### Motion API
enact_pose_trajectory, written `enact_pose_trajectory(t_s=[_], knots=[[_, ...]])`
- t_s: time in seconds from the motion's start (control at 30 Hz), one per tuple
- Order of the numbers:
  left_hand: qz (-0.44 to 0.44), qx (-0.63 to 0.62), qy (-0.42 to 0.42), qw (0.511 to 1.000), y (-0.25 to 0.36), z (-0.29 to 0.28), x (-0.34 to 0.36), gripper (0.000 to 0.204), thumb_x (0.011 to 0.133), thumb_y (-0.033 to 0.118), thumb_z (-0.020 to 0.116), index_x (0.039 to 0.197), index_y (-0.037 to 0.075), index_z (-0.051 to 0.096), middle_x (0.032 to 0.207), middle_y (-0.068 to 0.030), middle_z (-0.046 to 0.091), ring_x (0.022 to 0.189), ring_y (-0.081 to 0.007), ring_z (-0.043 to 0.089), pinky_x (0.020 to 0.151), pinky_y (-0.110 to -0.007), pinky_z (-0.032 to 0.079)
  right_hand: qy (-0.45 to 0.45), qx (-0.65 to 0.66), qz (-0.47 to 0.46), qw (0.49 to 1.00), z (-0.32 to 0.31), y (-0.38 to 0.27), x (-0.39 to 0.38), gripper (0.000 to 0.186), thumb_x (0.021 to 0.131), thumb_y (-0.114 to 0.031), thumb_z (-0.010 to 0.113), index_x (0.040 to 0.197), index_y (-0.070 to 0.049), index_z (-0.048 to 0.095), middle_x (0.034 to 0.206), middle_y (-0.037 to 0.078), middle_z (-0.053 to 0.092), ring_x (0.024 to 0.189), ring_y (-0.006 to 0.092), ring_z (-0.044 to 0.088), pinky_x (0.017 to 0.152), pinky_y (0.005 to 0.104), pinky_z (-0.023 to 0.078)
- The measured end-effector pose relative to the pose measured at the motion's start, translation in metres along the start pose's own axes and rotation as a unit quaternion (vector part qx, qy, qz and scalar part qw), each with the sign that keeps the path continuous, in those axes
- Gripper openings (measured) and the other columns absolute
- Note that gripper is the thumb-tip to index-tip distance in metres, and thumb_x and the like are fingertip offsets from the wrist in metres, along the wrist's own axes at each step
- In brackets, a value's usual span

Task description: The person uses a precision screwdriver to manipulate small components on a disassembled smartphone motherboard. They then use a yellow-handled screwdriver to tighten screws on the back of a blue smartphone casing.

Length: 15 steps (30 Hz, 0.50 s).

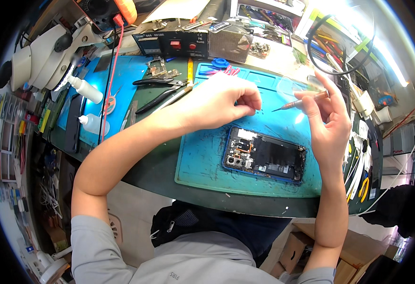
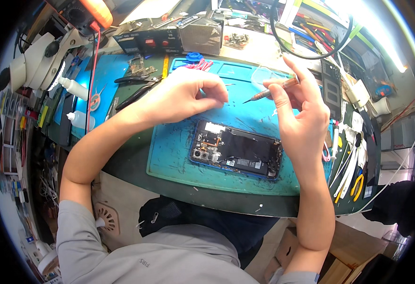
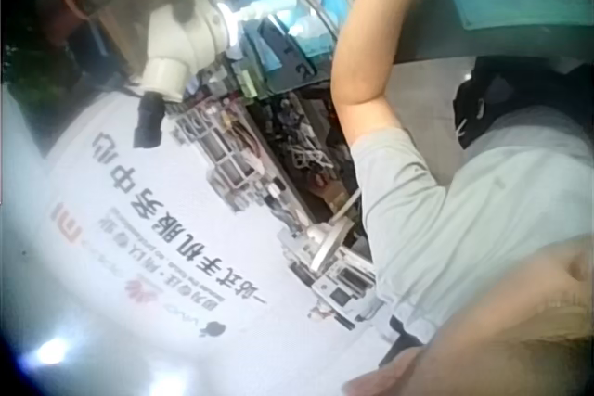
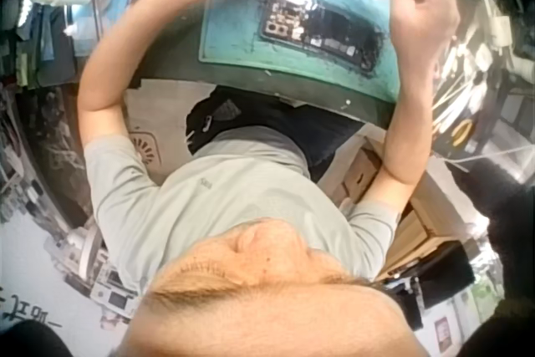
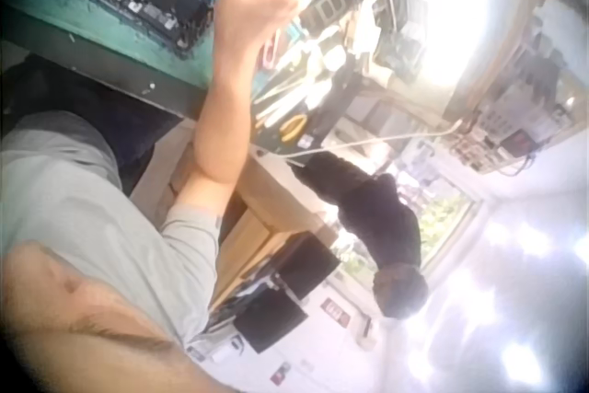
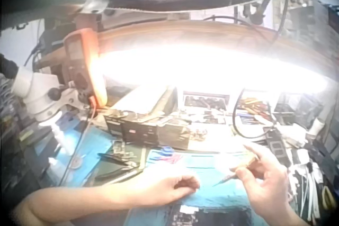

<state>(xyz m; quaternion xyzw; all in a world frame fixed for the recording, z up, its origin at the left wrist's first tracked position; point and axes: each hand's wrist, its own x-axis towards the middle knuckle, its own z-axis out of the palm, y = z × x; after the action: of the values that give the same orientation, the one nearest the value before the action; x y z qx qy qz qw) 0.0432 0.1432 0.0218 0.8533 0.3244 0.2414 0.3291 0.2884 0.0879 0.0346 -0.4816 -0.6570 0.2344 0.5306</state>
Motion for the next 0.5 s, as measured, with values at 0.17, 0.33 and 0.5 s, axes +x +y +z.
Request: enact_pose_trajectory(t_s=[0.17,0.33,0.5], knots=[[0.032,0.053,0.044,0.997,0.003,0.009,-0.008,0.018,0.091,0.009,0.075,0.108,0.005,0.072,0.092,-0.0082,0.078,0.086,-0.0186,0.076,0.076,-0.03,0.059,-0.009,-0.005,0.011,1.0,-0.001,-0.001,0.0,0.046,0.099,0.002,0.065,0.144,-0.001,0.055,0.098,0.014,0.077,0.093,0.0162,0.074,0.085,0.0294,0.058],[-0.009,-0.003,0.036,0.999,0.002,0.006,-0.008,0.02,0.092,0.01,0.075,0.112,0.005,0.073,0.094,-0.0083,0.079,0.087,-0.0143,0.075,0.078,-0.028,0.059,-0.014,-0.023,0.003,1.0,-0.001,-0.002,-0.001,0.046,0.098,0.003,0.065,0.143,0.0,0.055,0.099,0.014,0.077,0.094,0.0172,0.075,0.086,0.0302,0.058],[-0.082,-0.13,0.025,0.988,-0.005,0.0,-0.005,0.024,0.094,0.014,0.075,0.114,0.001,0.073,0.098,-0.0076,0.078,0.09,-0.0117,0.072,0.08,-0.027,0.057,-0.02,-0.015,0.014,1.0,-0.001,-0.007,-0.002,0.045,0.1,0.0,0.063,0.144,0.0,0.053,0.101,0.014,0.077,0.094,0.016,0.074,0.085,0.0291,0.058]])
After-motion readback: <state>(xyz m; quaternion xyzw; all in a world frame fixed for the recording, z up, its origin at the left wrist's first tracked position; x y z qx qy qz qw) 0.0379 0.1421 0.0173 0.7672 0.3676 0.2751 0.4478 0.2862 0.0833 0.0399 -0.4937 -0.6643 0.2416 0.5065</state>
